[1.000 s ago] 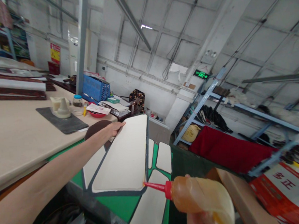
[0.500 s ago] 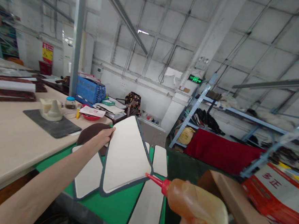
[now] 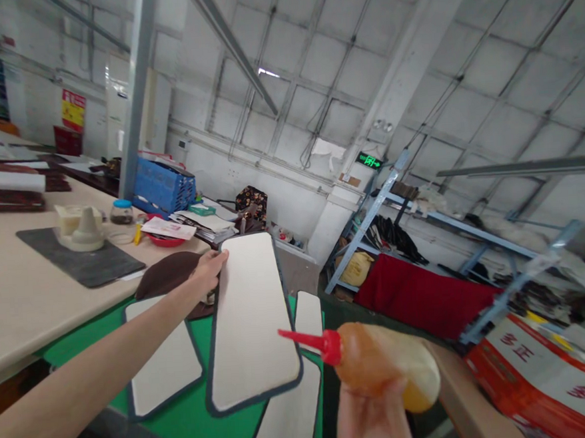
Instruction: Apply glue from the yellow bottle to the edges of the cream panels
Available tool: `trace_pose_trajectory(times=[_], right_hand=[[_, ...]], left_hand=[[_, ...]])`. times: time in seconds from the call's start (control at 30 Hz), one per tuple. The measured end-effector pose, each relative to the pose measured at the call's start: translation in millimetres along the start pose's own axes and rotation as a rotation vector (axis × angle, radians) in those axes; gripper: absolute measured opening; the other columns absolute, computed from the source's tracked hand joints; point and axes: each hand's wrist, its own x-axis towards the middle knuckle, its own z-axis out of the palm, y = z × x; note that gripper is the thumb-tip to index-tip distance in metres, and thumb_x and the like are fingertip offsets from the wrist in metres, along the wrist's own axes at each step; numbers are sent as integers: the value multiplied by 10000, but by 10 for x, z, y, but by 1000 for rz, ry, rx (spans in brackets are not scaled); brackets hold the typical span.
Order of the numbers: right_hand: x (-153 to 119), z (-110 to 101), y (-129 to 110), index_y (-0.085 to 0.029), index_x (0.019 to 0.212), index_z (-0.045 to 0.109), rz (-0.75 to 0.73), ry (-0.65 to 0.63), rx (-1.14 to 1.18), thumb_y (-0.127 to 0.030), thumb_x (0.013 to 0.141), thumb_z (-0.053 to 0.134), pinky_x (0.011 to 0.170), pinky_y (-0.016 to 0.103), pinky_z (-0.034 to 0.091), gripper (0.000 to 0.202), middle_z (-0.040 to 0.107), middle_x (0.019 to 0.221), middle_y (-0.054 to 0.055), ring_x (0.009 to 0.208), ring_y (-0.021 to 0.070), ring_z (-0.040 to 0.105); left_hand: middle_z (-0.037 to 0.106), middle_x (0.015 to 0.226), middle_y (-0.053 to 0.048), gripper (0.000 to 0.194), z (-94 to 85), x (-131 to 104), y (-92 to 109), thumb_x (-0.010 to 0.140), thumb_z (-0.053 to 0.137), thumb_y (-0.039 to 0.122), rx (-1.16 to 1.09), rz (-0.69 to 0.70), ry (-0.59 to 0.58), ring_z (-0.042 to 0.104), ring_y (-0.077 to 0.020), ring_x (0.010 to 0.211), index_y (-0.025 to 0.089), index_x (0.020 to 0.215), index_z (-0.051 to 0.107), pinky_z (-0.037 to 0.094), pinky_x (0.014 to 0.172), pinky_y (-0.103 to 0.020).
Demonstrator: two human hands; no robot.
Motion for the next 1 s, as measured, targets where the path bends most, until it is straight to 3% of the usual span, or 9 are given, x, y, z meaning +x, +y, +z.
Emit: trace_pose_trajectory(times=[0.1,0.2,0.3,0.5,0.7,0.83,1.0], right_hand=[[301,-40,-40,-246,1196,643,-55,124,39,-521,860,687,884,458,565,437,718,1120,62,1024,255,684],[515,-12,-78,-253,1125,689,-57,203,88,-439,708,825,828,433,581,476,751,1025,48,971,261,706],[635,26,-75,-224,1072,706,-66,161,115,-389,631,865,782,391,584,497,754,989,48,903,239,706],[690,-78,3,-231,1075,698,-91,49,68,-369,646,866,760,328,568,481,749,913,19,795,188,691],[409,-252,78,-220,1038,731,42,32,122,-389,551,918,696,296,592,547,769,894,50,740,198,724],[221,-273,74,-234,1061,734,186,13,177,-415,532,931,687,347,621,593,780,894,61,758,245,747],[311,-345,-21,-257,1014,761,162,264,286,-428,604,909,635,287,632,468,790,936,33,790,222,755]], left_hand=[[562,568,61,272,28,-161,90,786,791,245,-2,20,-102,538,-103,468,166,748,533,425,478,-196],[561,522,63,361,64,-304,178,676,865,261,9,6,-219,542,-116,440,174,708,516,423,461,-202],[577,520,50,377,117,-407,229,649,880,263,30,-24,-314,548,-130,432,180,710,518,428,442,-209],[623,570,12,347,178,-530,253,685,856,242,57,-67,-412,581,-157,451,192,707,513,476,454,-244],[640,594,10,338,151,-505,267,692,857,220,37,-91,-347,588,-160,445,192,710,521,493,466,-260],[616,563,16,318,106,-417,273,689,863,216,6,-98,-263,573,-154,434,179,728,550,482,444,-242],[584,568,31,169,-47,-258,227,832,731,153,-126,-51,-19,550,-117,440,171,813,565,476,439,-190]])
